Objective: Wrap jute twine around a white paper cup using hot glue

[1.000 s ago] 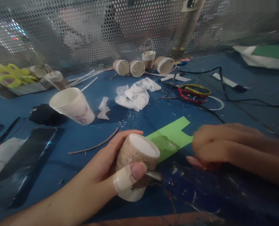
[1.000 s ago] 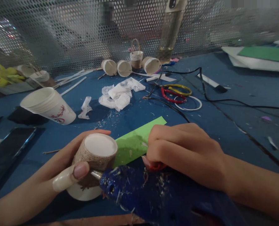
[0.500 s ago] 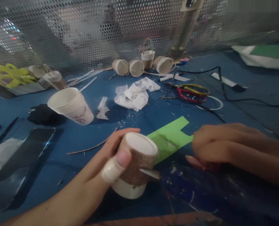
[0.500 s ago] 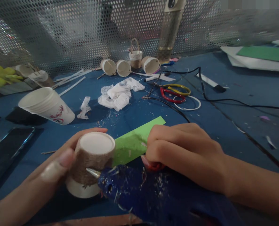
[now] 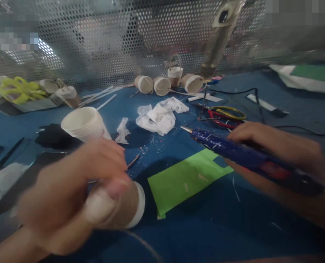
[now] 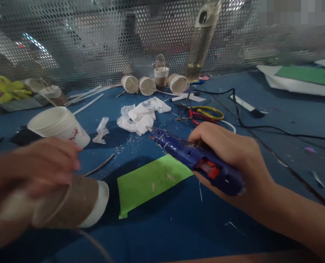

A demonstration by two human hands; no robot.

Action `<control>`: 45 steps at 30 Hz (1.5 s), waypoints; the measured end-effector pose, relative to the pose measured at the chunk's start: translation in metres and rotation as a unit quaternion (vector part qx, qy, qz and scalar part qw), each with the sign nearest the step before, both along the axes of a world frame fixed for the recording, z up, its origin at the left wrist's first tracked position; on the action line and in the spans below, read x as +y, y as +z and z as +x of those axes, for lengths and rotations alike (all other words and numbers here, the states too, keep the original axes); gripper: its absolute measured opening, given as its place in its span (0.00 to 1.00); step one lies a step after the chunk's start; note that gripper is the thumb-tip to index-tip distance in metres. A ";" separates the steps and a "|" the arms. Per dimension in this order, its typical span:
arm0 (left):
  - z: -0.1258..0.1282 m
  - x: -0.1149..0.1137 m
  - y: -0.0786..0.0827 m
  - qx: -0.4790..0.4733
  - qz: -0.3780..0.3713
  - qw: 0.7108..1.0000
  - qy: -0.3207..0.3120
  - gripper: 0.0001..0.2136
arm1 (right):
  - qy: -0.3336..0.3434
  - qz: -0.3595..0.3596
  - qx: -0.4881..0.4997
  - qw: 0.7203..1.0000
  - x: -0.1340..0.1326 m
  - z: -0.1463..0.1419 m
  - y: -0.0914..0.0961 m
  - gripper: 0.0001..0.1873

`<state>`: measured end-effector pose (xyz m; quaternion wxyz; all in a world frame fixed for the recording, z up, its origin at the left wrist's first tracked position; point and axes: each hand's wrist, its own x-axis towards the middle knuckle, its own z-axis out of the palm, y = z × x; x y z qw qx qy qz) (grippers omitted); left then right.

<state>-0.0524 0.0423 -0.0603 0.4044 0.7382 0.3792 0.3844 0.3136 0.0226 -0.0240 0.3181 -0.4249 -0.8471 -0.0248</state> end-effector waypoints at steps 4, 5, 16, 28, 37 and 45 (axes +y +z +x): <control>0.016 -0.010 0.027 0.041 0.115 0.989 -0.079 0.19 | 0.017 -0.014 -0.003 1.000 0.006 -0.002 -0.004 0.04; 0.020 -0.017 0.036 0.058 0.152 0.980 -0.112 0.17 | 0.017 -0.013 -0.002 1.000 0.006 -0.002 -0.005 0.04; 0.033 -0.032 0.043 -0.082 0.084 0.987 -0.110 0.16 | -0.004 -0.049 -0.010 0.999 0.003 -0.002 -0.004 0.04; 0.032 -0.030 0.035 -0.082 0.043 0.994 -0.056 0.19 | -0.007 -0.060 -0.005 0.998 0.004 -0.005 -0.004 0.04; 0.025 -0.035 0.033 -0.013 -0.149 0.985 -0.081 0.32 | 0.001 -0.060 -0.002 0.998 0.004 -0.005 -0.003 0.04; 0.038 -0.035 0.027 -0.305 -0.285 0.904 -0.094 0.27 | 0.002 -0.061 0.011 0.998 0.001 -0.008 -0.003 0.03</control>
